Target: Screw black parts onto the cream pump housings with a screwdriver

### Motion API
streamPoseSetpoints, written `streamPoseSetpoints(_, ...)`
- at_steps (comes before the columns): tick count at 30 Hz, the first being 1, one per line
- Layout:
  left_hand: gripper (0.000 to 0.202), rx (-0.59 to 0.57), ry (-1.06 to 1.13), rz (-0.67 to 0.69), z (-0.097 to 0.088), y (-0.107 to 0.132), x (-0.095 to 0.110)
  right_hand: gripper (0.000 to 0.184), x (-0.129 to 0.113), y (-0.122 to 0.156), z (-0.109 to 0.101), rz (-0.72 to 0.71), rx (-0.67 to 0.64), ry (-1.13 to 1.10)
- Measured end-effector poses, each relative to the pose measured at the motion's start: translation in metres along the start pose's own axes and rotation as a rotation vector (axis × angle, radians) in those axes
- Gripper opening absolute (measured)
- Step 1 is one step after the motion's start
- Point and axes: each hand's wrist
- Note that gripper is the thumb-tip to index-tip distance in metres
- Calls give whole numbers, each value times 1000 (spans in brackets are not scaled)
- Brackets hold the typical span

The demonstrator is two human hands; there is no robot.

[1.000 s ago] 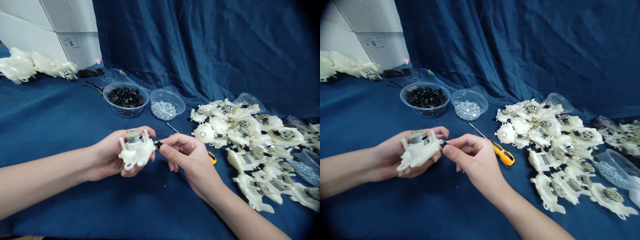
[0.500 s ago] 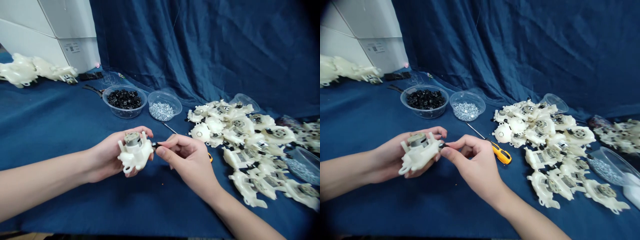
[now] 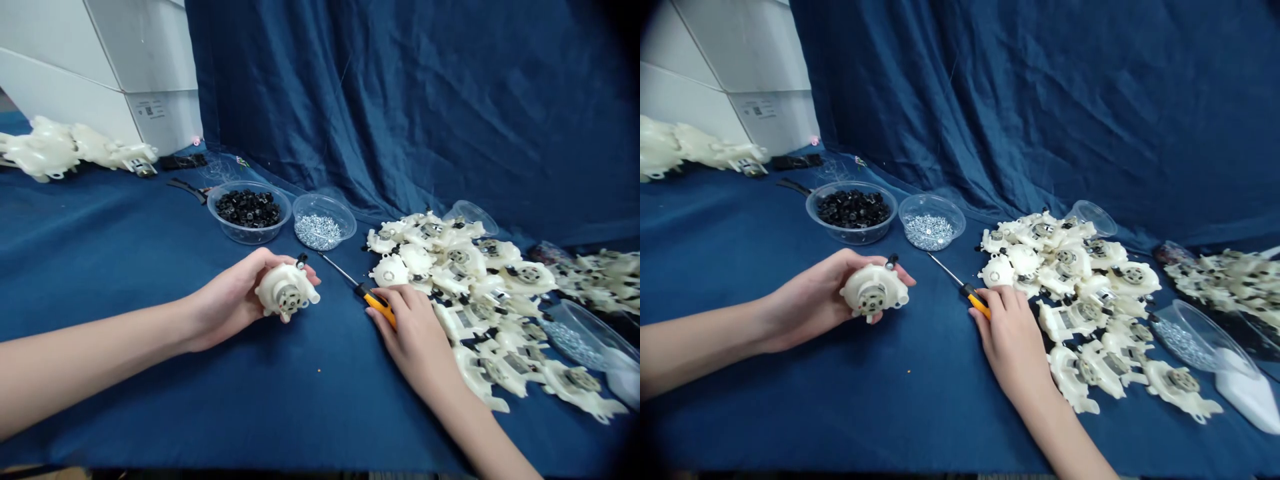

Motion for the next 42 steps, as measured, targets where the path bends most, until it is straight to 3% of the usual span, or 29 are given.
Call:
streamPoseSetpoints(3,30,40,-80,69,3,0,-1,26,-6,0,-2,54,19,-61)
streamPoseSetpoints(6,25,107,-232,157,4,-3,-2,21,-14,3,-12,102,140,-262)
streamPoseSetpoints(10,22,150,-285,231,1,-8,-4,26,-28,9,-18,-84,248,-453)
streamPoseSetpoints(13,26,165,-296,232,-2,-12,-5,34,-35,10,-14,-165,284,-418)
streamPoseSetpoints(20,20,128,-282,264,-6,-15,-7,44,-37,8,-11,-177,343,-385)
streamPoseSetpoints(26,20,107,-298,251,-7,-13,-8,43,-39,10,-11,-139,410,-407)
streamPoseSetpoints(33,22,99,-314,266,-8,-12,-8,47,-35,12,-13,-179,374,-334)
streamPoseSetpoints(42,21,74,-330,292,-8,-8,-8,38,-40,11,-14,-126,414,-380)
Point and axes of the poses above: each hand's wrist, its own y-axis away from the middle knuckle, its own z-axis out of the palm, x = y × z, and after that the axes turned 9 degrees about -z, right-handed
